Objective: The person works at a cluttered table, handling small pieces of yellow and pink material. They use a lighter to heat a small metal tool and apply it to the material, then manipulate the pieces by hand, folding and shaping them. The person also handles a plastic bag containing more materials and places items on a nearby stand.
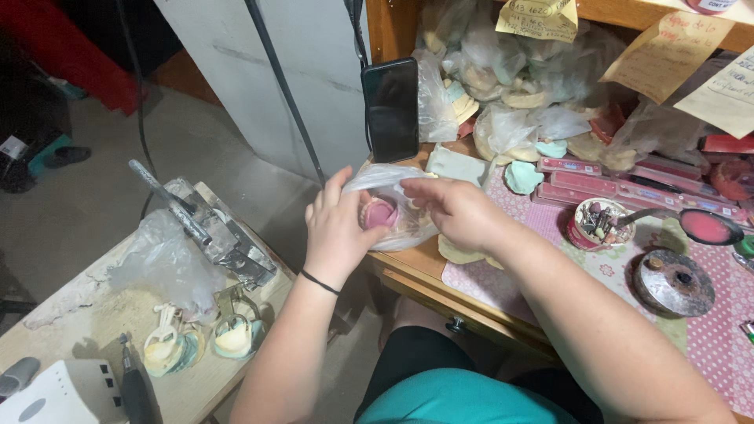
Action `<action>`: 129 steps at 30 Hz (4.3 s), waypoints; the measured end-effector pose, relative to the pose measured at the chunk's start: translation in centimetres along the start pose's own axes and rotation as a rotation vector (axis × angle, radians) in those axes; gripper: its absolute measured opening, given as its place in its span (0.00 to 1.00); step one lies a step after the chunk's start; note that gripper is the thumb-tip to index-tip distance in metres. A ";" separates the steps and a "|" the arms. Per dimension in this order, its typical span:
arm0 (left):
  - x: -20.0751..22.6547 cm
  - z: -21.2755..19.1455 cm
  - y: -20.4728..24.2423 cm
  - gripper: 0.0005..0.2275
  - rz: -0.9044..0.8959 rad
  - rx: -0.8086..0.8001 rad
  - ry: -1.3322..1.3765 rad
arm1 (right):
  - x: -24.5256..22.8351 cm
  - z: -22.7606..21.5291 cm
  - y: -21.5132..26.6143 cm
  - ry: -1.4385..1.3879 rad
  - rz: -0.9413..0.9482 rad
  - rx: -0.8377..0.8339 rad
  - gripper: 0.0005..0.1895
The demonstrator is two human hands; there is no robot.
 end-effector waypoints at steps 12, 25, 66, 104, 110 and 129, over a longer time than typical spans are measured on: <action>2.3 -1.5 1.8 0.11 0.575 0.398 0.058 | 0.2 -2.9 1.1 -0.662 -0.018 -0.048 0.20; 12.8 2.1 1.6 0.11 0.822 0.414 0.314 | -2.8 -6.6 10.8 -0.691 -0.100 -0.154 0.34; 14.2 3.5 3.1 0.24 1.030 0.130 -0.349 | 3.4 -3.5 23.5 0.507 0.060 0.567 0.23; 21.4 15.8 5.2 0.35 0.053 -0.643 1.514 | 18.6 -17.0 45.9 0.588 1.445 0.097 0.24; 21.5 15.3 5.3 0.31 0.142 -0.626 1.520 | 20.2 -16.3 47.7 0.580 1.453 0.109 0.22; 18.7 16.5 4.7 0.15 0.165 -0.482 1.616 | 2.5 -8.4 34.5 0.233 0.365 0.822 0.09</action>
Point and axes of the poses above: each hand's wrist, its own y-axis away from the middle knuckle, its own z-axis out of the palm, x = y × z, the point moved 6 cm from there along -y, towards the middle knuckle, and after that the axes turned 3 degrees about z, right-handed, at the moved point
